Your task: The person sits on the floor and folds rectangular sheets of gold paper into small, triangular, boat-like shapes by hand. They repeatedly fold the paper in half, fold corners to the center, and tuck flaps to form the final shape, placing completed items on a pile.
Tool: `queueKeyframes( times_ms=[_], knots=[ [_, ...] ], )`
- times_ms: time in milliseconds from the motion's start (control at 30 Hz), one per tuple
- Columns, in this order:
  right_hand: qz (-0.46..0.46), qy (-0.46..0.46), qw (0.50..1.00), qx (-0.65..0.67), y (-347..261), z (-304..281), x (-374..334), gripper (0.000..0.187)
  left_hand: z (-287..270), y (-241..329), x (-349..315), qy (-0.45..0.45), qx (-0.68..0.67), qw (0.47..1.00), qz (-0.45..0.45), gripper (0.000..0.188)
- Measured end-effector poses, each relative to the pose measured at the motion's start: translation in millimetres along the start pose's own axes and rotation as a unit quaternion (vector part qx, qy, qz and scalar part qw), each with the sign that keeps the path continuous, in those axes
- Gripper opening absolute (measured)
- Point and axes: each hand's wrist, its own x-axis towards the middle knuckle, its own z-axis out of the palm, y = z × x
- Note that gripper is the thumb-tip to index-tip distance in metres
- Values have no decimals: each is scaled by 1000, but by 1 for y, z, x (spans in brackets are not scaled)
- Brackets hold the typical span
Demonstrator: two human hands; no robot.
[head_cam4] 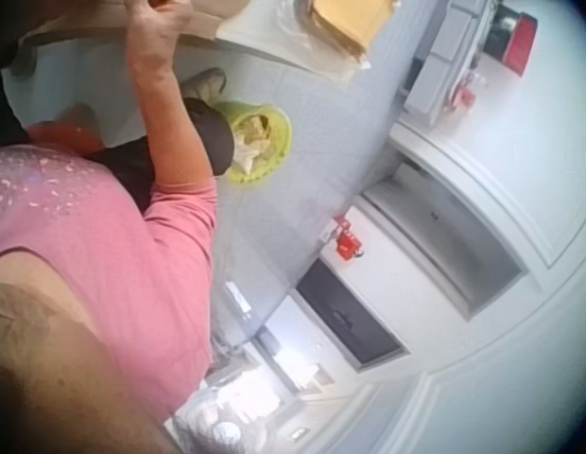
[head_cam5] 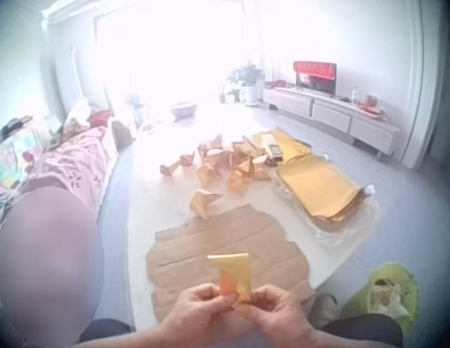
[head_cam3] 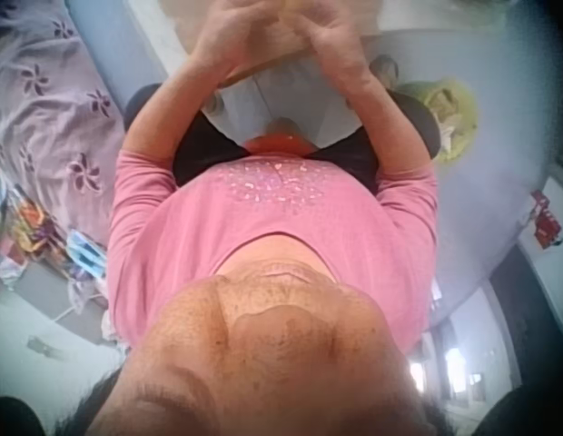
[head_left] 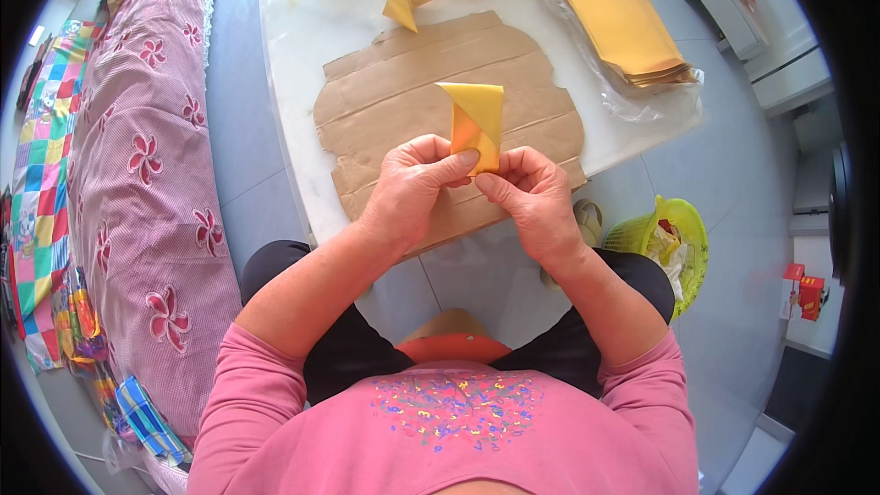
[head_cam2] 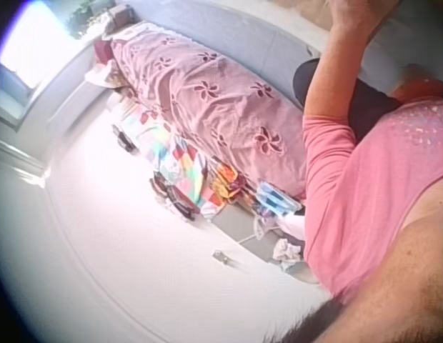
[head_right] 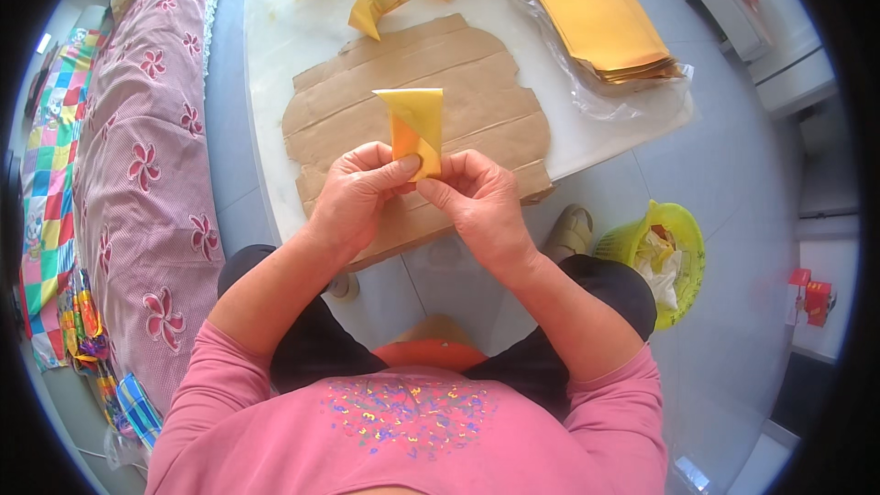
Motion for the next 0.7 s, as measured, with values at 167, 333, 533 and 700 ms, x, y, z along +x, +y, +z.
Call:
queueKeyframes(
  times_ms=[167,333,533,700],
  knots=[
    [9,12,995,-94,-4,-2,-1,11,4,-5,-1,1,1,999,36,16],
    [29,-21,997,-64,1,-8,2,10,5,-7,-1,8,0,998,61,14],
    [82,-33,988,126,-7,-14,7,15,-4,11,9,-20,-15,999,31,10],
    [124,-48,969,206,-3,-18,8,15,-5,11,9,-60,56,996,-18,9]
  ],
)
